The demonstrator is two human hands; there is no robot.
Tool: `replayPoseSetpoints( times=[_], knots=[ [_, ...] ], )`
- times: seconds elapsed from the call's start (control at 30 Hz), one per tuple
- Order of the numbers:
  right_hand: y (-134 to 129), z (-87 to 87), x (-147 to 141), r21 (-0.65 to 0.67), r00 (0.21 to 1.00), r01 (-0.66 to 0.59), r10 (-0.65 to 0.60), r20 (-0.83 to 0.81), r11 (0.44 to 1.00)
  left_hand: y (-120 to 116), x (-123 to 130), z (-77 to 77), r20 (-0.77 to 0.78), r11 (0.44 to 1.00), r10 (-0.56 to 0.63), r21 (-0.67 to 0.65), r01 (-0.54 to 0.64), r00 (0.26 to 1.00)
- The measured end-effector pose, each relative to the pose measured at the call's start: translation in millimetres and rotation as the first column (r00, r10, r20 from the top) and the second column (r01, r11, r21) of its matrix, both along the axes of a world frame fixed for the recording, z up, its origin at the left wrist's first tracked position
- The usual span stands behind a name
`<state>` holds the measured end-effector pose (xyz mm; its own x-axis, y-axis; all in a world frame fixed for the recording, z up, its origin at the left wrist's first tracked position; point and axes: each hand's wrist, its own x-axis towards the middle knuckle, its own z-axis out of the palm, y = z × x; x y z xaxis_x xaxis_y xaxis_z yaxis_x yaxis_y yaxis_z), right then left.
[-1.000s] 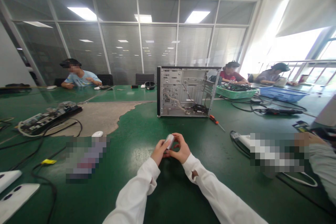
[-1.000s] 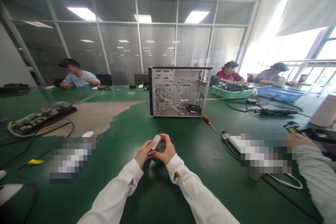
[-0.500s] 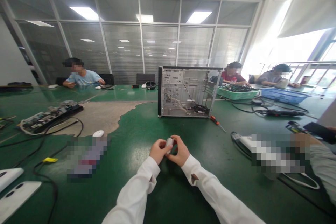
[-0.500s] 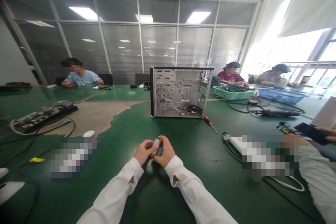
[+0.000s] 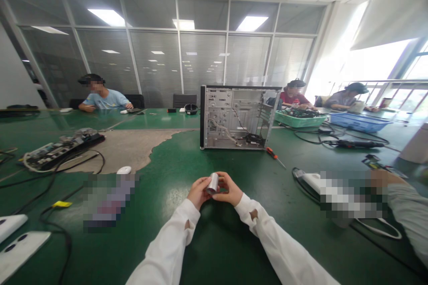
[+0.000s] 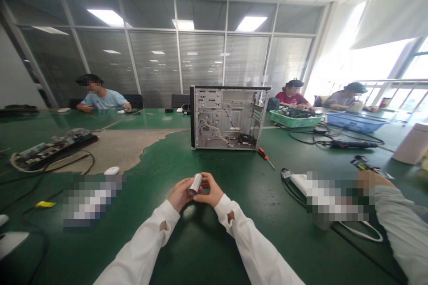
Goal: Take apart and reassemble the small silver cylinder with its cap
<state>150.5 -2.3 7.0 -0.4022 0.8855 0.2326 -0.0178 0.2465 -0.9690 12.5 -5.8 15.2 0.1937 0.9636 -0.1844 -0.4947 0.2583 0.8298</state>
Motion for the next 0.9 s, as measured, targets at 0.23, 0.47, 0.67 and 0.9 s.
replayPoseSetpoints(
  times=[0.23,0.47,0.67,0.9],
  knots=[
    [-3,5.4,2,0.044,1.0,0.005,-0.005,-0.009,0.999,-6,-3,2.6,0.137,0.98,-0.197,0.012,0.198,0.971],
    [-15,12.4,-5,0.284,0.982,0.095,-0.136,0.128,0.954,-4,1,2.0,0.062,0.98,-0.2,0.03,0.198,0.978],
    [-17,6.5,-6,0.548,0.881,0.173,-0.378,0.287,0.818,0,4,-6.6,-0.36,0.955,0.06,0.294,0.052,0.931],
    [-15,6.5,-4,0.718,0.831,0.11,-0.46,0.313,0.687,-2,2,-4.3,-0.575,0.811,0.385,0.584,0.032,0.721]
  ],
)
